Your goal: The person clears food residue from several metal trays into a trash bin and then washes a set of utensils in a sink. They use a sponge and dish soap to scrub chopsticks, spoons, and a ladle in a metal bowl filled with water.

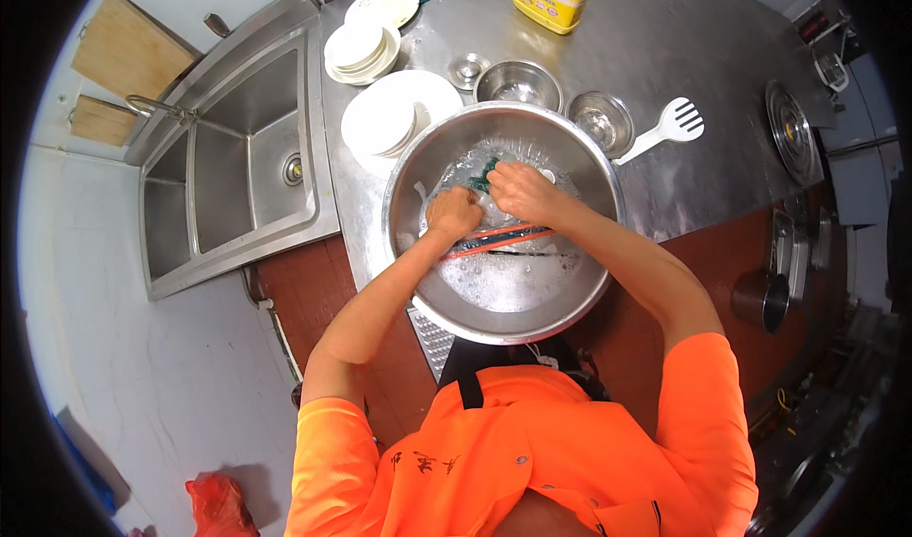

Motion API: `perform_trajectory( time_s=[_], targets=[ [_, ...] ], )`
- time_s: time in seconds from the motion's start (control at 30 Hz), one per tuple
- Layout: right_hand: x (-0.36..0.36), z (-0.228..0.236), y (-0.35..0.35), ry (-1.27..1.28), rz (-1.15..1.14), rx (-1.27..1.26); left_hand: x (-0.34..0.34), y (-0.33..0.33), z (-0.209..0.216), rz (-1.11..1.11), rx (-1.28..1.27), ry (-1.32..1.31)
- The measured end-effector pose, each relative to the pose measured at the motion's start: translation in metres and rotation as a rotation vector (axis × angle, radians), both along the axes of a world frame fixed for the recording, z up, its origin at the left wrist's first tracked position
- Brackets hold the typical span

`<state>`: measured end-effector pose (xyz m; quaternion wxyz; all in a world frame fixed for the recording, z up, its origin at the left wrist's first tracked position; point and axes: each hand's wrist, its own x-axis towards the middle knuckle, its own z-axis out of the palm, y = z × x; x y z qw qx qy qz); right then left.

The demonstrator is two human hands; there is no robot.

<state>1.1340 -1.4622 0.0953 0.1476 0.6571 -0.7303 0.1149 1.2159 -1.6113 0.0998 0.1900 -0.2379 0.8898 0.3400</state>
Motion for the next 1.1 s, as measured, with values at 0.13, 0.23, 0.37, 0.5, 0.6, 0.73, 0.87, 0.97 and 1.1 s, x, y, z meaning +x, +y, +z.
perform_trajectory(
  time_s=[0.13,0.23,0.37,0.5,0.6,0.73,0.87,0.97,1.1],
  targets=[
    [0.016,-0.016,-0.015,-0.431,-0.439,0.238,-0.004,0.004,-0.008,0.057,-0.168,0.174],
    [0.012,-0.035,-0.019,-0.989,-0.561,-0.066,-0.005,0.007,0.0,0.072,-0.139,0.147],
    [0.012,-0.025,-0.03,-0.692,-0.446,-0.233,-0.001,0.005,0.0,0.073,-0.138,0.152],
    [0.003,-0.014,-0.015,-0.104,-0.253,0.093,-0.001,0.003,0.009,0.037,-0.214,0.2],
    [0.017,0.016,-0.016,-0.429,-0.33,0.403,-0.003,0.002,0.008,-0.043,-0.326,0.238],
    [0.02,-0.011,-0.021,-0.542,-0.484,0.218,0.0,0.013,0.017,-0.063,-0.25,0.25],
    [0.009,-0.011,-0.015,-0.096,-0.503,0.153,0.0,0.012,0.025,-0.096,-0.318,0.221],
    [-0.004,-0.004,0.002,-0.077,-0.631,0.143,-0.006,-0.001,0.02,0.016,-0.249,0.283],
    [0.007,-0.004,0.022,-0.433,-0.785,0.093,0.001,0.005,0.031,-0.087,0.051,0.265]
  ],
)
